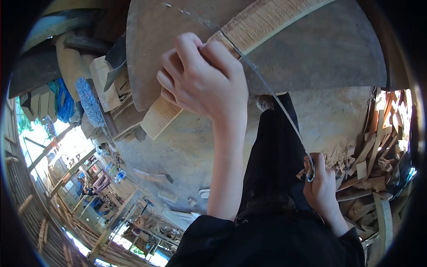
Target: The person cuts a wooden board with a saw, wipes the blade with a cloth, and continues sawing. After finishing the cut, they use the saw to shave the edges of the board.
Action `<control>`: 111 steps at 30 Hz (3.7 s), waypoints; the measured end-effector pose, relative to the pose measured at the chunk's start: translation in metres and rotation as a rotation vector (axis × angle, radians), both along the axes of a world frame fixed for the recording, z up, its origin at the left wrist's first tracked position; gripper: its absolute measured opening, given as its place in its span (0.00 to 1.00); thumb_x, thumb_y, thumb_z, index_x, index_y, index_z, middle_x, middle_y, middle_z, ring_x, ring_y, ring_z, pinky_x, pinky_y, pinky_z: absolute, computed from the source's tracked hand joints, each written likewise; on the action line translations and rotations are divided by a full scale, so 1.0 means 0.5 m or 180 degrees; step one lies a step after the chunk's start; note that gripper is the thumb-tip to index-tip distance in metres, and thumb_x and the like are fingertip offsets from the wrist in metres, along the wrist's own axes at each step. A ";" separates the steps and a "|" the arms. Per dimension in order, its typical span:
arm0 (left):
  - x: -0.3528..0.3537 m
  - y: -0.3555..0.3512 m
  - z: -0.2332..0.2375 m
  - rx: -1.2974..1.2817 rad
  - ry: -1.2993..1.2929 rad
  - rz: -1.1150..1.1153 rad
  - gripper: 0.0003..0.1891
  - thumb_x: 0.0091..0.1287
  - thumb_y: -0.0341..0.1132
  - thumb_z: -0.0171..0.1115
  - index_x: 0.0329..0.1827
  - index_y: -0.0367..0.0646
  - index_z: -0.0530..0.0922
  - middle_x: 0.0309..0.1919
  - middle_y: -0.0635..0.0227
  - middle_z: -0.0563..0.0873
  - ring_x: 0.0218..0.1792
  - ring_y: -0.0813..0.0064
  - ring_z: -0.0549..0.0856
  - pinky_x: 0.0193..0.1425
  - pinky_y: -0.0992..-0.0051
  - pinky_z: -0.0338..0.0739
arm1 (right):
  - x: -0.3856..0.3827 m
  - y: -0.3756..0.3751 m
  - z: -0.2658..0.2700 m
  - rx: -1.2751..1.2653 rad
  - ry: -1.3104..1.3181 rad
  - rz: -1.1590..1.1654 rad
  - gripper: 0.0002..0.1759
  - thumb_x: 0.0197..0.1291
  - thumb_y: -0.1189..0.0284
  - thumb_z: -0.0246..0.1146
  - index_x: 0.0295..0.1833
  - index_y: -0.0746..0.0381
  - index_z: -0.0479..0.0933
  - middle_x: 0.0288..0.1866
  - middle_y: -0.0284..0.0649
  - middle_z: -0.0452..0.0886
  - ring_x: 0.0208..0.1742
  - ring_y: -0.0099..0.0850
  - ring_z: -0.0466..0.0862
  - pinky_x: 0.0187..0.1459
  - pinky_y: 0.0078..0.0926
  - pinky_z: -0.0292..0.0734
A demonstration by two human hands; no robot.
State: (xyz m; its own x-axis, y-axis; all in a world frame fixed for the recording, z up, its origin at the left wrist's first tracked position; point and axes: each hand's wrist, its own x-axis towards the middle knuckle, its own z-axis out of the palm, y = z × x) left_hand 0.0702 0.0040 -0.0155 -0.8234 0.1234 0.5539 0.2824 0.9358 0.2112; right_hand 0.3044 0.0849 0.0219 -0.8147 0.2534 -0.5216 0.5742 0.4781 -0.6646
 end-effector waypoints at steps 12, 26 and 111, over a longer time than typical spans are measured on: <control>-0.014 -0.007 0.019 0.0750 -0.0167 -0.0105 0.07 0.54 0.31 0.55 0.19 0.47 0.76 0.19 0.73 0.71 0.21 0.75 0.72 0.25 0.75 0.65 | 0.040 -0.004 -0.023 -0.0686 0.0357 -0.1039 0.10 0.54 0.84 0.54 0.43 0.68 0.68 0.30 0.50 0.78 0.28 0.47 0.81 0.27 0.31 0.73; -0.139 -0.012 0.059 0.0849 -0.0772 -0.0273 0.13 0.55 0.36 0.56 0.17 0.39 0.79 0.09 0.68 0.76 0.13 0.67 0.75 0.24 0.71 0.69 | -0.105 -0.023 -0.009 -0.0435 0.0703 -0.0240 0.10 0.56 0.80 0.56 0.43 0.67 0.66 0.24 0.49 0.77 0.24 0.46 0.79 0.23 0.36 0.72; -0.038 -0.099 0.069 0.0796 -0.0727 -0.0759 0.24 0.48 0.30 0.64 0.52 0.48 0.74 0.48 0.62 0.74 0.50 0.61 0.72 0.57 0.61 0.64 | -0.329 0.096 0.038 0.0658 0.0614 0.1290 0.17 0.58 0.66 0.50 0.37 0.72 0.73 0.33 0.60 0.78 0.40 0.53 0.79 0.44 0.46 0.74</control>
State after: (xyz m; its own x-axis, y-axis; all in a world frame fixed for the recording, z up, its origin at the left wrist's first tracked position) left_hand 0.0511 -0.0457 0.0191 -0.8932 0.2104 0.3974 0.4046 0.7617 0.5061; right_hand 0.1399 0.1330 0.0409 -0.9459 -0.0214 -0.3239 0.1907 0.7707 -0.6080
